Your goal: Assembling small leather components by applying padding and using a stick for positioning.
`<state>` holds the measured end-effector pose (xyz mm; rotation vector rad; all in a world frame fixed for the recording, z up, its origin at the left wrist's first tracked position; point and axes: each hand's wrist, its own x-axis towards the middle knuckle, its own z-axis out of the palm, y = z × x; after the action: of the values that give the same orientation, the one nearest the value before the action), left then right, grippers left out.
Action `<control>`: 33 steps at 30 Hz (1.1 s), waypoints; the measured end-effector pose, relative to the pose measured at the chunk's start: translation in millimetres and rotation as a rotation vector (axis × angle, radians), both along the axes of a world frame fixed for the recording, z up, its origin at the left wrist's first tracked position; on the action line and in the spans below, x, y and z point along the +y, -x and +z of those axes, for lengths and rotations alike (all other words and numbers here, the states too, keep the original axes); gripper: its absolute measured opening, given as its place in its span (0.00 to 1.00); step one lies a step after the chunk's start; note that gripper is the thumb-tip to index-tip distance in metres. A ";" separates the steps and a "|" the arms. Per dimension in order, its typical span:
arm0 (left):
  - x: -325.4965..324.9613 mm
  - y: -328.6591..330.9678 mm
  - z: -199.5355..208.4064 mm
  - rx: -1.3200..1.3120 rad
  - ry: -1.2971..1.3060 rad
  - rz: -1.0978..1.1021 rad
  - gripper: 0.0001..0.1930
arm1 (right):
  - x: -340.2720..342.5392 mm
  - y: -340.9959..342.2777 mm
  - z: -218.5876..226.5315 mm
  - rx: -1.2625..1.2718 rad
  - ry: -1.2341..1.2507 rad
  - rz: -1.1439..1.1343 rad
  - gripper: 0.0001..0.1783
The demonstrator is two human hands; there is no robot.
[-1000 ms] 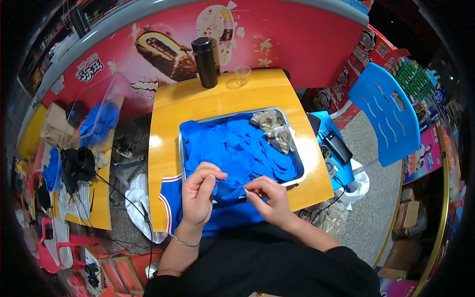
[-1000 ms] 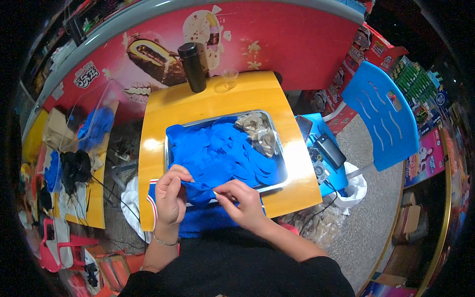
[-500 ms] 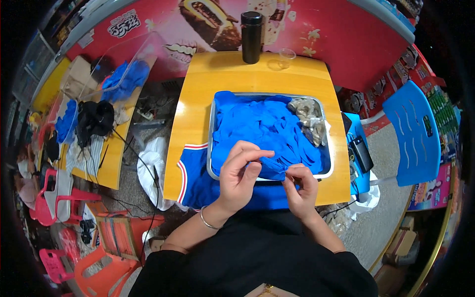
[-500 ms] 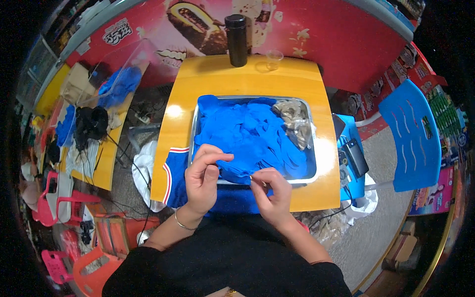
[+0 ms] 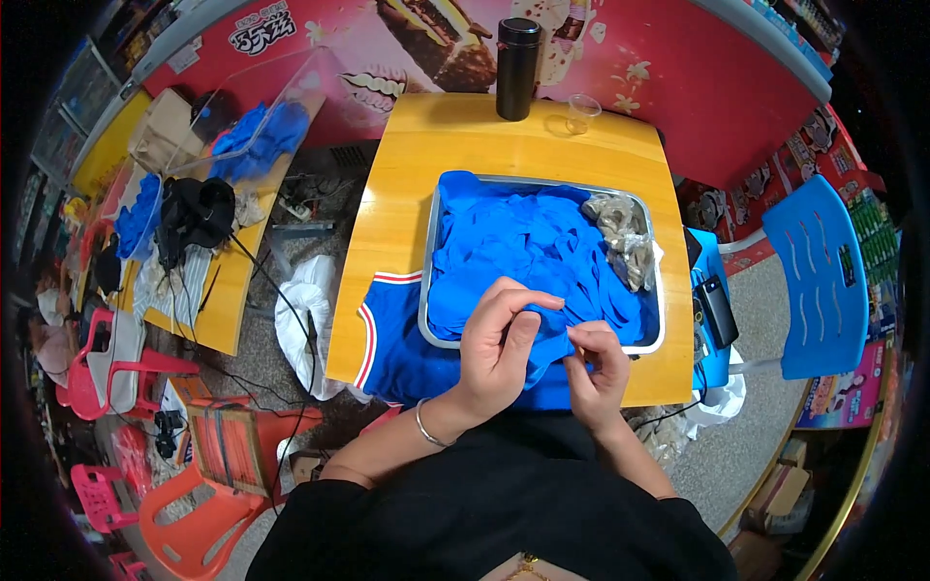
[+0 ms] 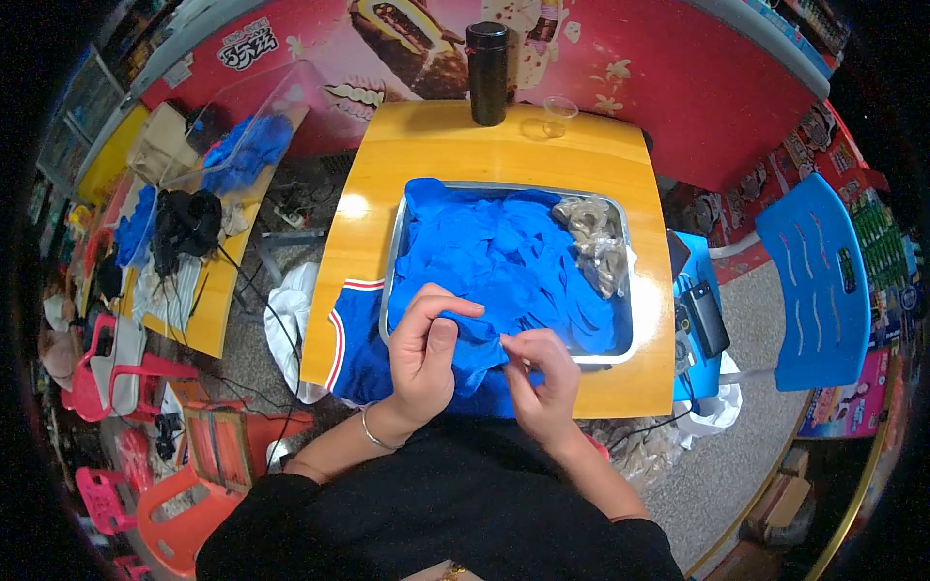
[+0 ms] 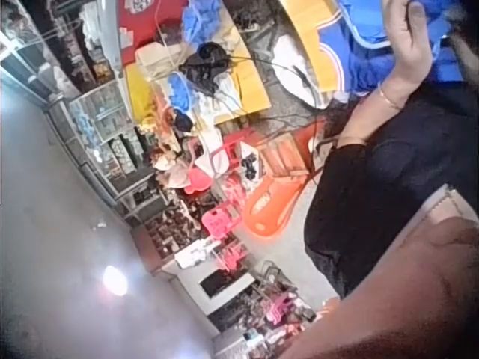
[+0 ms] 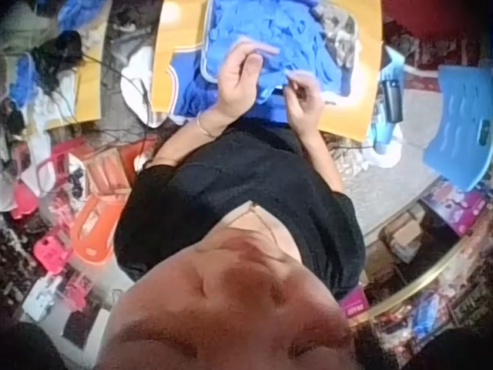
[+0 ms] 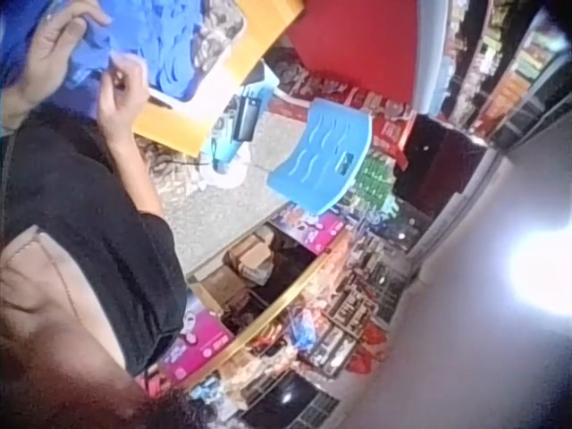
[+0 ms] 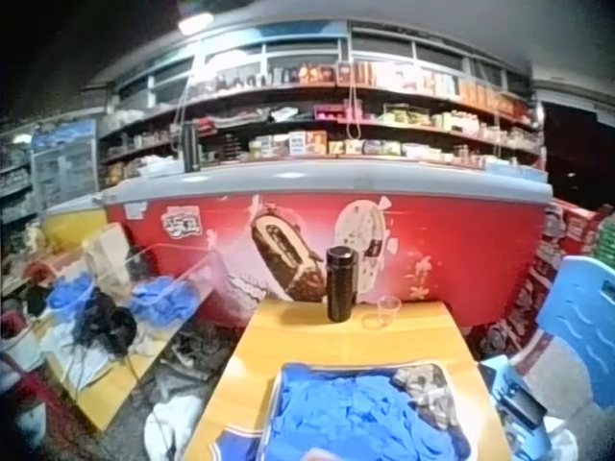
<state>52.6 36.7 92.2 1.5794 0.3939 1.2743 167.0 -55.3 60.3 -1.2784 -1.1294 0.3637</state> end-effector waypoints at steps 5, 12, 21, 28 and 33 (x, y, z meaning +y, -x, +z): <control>11.8 6.7 4.1 0.037 -0.068 -0.083 0.08 | -0.5 -4.2 -10.7 0.130 -0.027 0.085 0.13; 25.9 8.0 7.8 -0.041 -0.049 -0.362 0.12 | 3.3 -9.1 -18.9 0.153 -0.147 0.204 0.13; 30.5 11.9 14.0 -0.006 -0.099 -0.423 0.09 | 5.1 -8.9 -10.0 0.109 -0.169 0.253 0.12; 29.4 15.6 18.2 0.094 -0.093 -0.345 0.06 | -2.7 -2.4 -2.8 0.029 -0.061 0.139 0.11; 26.8 17.1 19.6 0.197 -0.039 -0.392 0.05 | -7.1 -2.1 -4.8 0.236 -0.043 0.301 0.07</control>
<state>35.5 63.5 111.7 1.7204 0.1686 0.8345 169.1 -62.4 55.5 -0.9983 -1.1207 0.6925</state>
